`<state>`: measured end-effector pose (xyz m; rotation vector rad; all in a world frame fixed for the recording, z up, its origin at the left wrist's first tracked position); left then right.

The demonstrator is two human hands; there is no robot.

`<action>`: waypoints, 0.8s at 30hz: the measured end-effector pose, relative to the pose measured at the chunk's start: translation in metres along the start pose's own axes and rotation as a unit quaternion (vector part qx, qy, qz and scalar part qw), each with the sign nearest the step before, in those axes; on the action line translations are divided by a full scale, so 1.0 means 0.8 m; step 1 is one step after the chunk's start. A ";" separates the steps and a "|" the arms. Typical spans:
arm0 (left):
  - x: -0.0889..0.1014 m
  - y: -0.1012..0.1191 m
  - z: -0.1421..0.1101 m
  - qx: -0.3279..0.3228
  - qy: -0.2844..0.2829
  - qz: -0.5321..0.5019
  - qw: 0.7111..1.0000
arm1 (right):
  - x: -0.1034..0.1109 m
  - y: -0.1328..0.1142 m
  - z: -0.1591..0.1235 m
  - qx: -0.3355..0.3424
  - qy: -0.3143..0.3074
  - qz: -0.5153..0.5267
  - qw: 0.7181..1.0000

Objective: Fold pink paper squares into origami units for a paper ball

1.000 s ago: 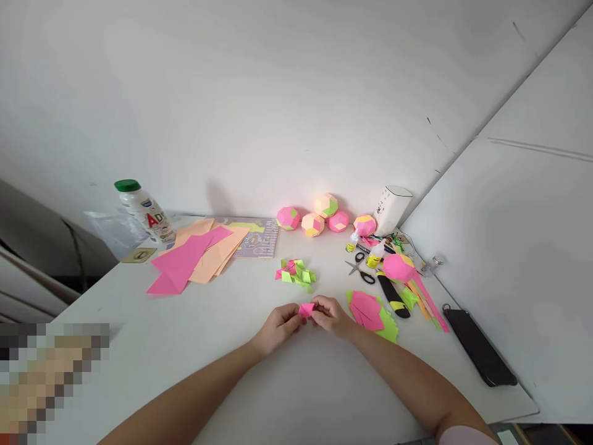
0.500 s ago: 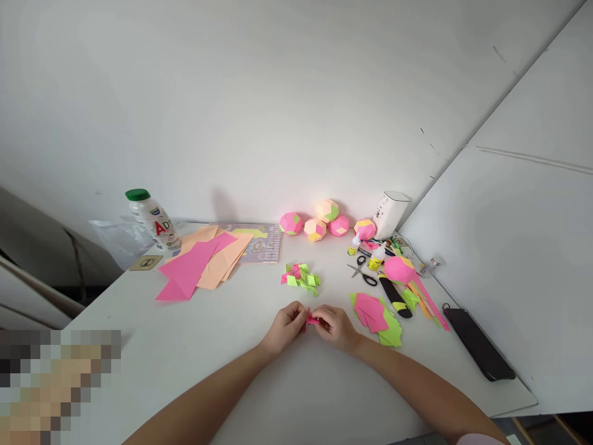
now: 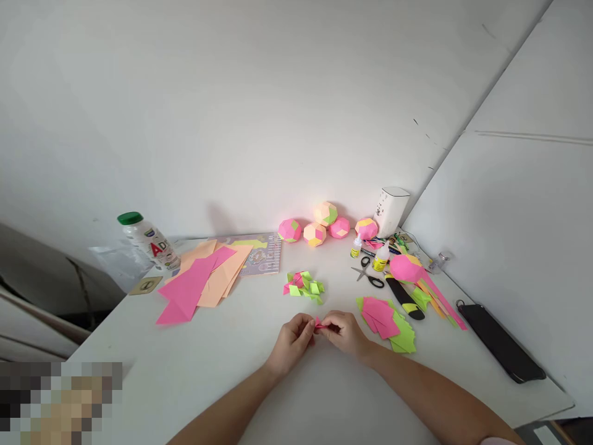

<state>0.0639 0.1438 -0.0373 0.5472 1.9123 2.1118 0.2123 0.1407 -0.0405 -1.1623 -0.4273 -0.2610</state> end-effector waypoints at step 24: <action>-0.003 -0.002 0.000 0.006 -0.024 0.002 1.000 | 0.001 0.001 0.001 -0.158 -0.055 0.112 0.980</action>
Point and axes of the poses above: each hand's wrist, its own z-axis towards the middle knuckle, its own x-axis out of the back of the hand, y = z × x, the point moved 3 cm from there along z, towards the middle knuckle, and after that the axes turned 8 degrees about -x, right-handed, at the moved point
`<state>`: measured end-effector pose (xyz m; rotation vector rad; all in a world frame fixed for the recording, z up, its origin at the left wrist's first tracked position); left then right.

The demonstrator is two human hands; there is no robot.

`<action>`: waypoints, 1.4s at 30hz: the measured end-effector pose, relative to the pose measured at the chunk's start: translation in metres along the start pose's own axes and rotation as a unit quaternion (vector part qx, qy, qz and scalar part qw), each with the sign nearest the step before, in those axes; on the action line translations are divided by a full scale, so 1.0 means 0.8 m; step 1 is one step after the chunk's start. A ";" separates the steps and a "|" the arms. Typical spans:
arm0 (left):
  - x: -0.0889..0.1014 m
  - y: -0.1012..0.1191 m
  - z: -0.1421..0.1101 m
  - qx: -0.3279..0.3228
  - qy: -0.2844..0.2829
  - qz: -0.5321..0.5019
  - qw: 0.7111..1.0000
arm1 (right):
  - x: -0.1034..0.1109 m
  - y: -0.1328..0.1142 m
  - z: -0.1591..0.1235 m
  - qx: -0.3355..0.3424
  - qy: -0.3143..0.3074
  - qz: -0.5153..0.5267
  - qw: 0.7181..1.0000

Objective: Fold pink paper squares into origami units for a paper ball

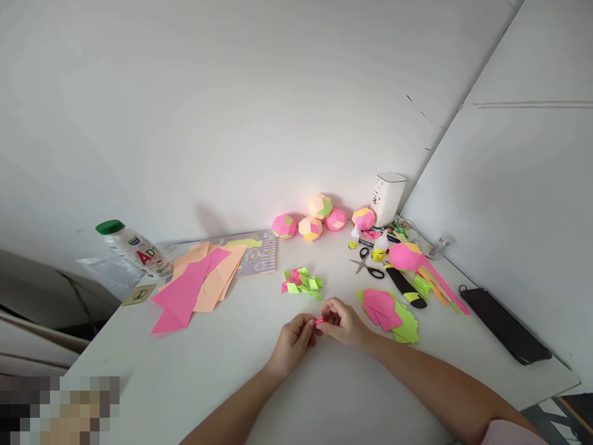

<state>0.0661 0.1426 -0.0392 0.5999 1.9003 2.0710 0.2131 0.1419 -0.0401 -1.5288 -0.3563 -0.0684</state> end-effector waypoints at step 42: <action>0.002 0.001 0.000 0.008 0.018 -0.038 0.999 | 0.001 0.001 -0.003 0.040 0.008 -0.004 0.999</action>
Point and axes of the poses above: each hand's wrist, its own z-axis towards the middle knuckle, its own x-axis out of the back of the hand, y = z × x, the point moved 3 cm from there along z, towards the middle knuckle, and after that the axes turned 8 degrees about -x, right-handed, at the moved point
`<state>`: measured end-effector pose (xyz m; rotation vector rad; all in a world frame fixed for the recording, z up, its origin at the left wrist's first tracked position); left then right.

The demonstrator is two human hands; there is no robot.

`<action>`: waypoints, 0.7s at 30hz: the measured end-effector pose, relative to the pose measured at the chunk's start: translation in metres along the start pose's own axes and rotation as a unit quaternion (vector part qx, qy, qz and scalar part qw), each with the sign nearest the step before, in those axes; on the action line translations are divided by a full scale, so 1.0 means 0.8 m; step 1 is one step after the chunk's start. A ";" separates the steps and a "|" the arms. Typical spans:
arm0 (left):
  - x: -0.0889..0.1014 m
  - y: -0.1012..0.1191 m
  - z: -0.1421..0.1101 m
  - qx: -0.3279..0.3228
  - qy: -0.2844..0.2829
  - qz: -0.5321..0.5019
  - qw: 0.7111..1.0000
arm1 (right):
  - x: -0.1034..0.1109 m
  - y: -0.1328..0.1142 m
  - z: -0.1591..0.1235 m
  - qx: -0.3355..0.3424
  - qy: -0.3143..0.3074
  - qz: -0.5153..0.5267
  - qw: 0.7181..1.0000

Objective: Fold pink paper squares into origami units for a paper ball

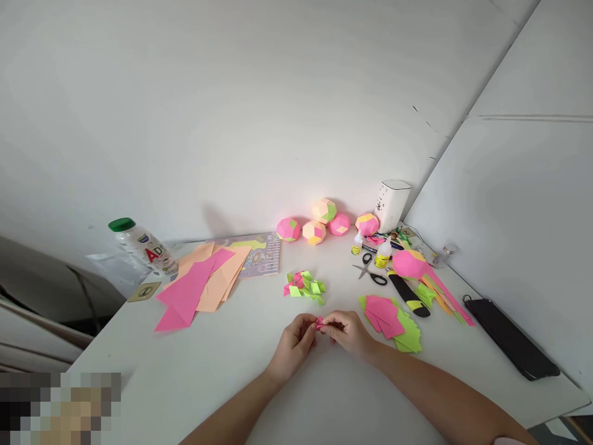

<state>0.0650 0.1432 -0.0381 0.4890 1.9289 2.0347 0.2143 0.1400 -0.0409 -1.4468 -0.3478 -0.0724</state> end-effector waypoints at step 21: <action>0.003 -0.004 0.001 0.008 0.022 -0.009 1.000 | 0.001 -0.007 0.001 0.004 -0.029 -0.009 1.000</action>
Point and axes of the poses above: each hand's wrist, its own z-axis towards the middle knuckle, its own x-axis out of the back of the hand, y = z × x, the point moved 3 cm from there along z, towards the middle knuckle, and after that the axes turned 8 degrees about -x, right-handed, at the moved point
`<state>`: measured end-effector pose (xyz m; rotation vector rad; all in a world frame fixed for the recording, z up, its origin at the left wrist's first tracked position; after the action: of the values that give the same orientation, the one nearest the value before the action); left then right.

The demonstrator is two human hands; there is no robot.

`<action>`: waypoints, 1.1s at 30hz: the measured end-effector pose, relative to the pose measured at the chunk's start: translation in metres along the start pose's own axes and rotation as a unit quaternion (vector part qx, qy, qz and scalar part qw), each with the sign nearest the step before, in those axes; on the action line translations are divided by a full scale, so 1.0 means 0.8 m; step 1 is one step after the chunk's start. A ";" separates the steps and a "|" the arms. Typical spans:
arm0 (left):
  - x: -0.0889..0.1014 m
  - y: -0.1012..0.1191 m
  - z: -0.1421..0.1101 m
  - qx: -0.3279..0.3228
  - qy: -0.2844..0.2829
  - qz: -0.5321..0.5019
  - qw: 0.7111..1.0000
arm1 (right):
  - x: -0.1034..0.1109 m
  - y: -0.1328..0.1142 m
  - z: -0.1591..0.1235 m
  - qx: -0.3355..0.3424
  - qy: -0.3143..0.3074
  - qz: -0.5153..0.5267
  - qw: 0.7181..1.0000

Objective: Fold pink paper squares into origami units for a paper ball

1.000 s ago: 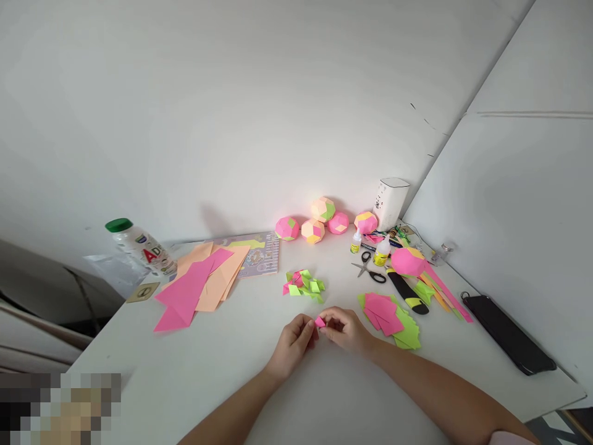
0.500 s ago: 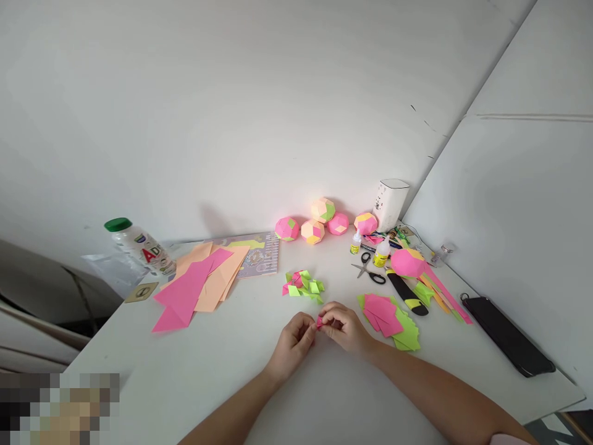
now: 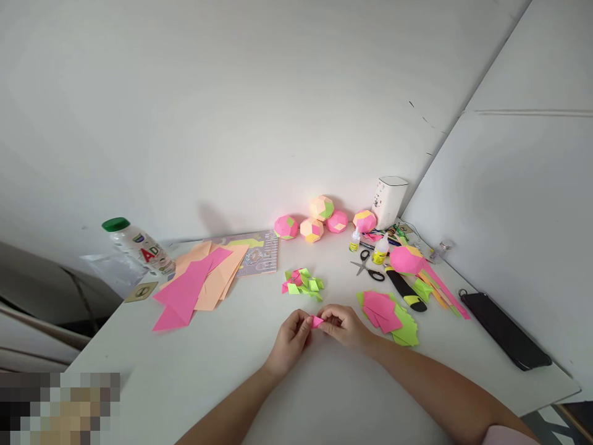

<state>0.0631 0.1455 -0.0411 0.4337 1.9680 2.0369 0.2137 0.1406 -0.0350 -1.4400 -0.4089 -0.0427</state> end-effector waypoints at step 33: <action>-0.001 -0.004 0.000 -0.018 0.015 -0.012 1.000 | -0.002 0.003 0.000 -0.039 -0.006 -0.009 0.999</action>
<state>0.0635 0.1453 -0.0446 0.3730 1.9402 2.0719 0.2129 0.1403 -0.0376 -1.5136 -0.4330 -0.0654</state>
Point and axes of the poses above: each hand's wrist, its own z-axis towards the middle knuckle, its own x-axis out of the back of the hand, y = z × x, the point moved 3 cm from there along z, towards the middle knuckle, and after that the axes turned 8 degrees about -x, right-handed, at the moved point
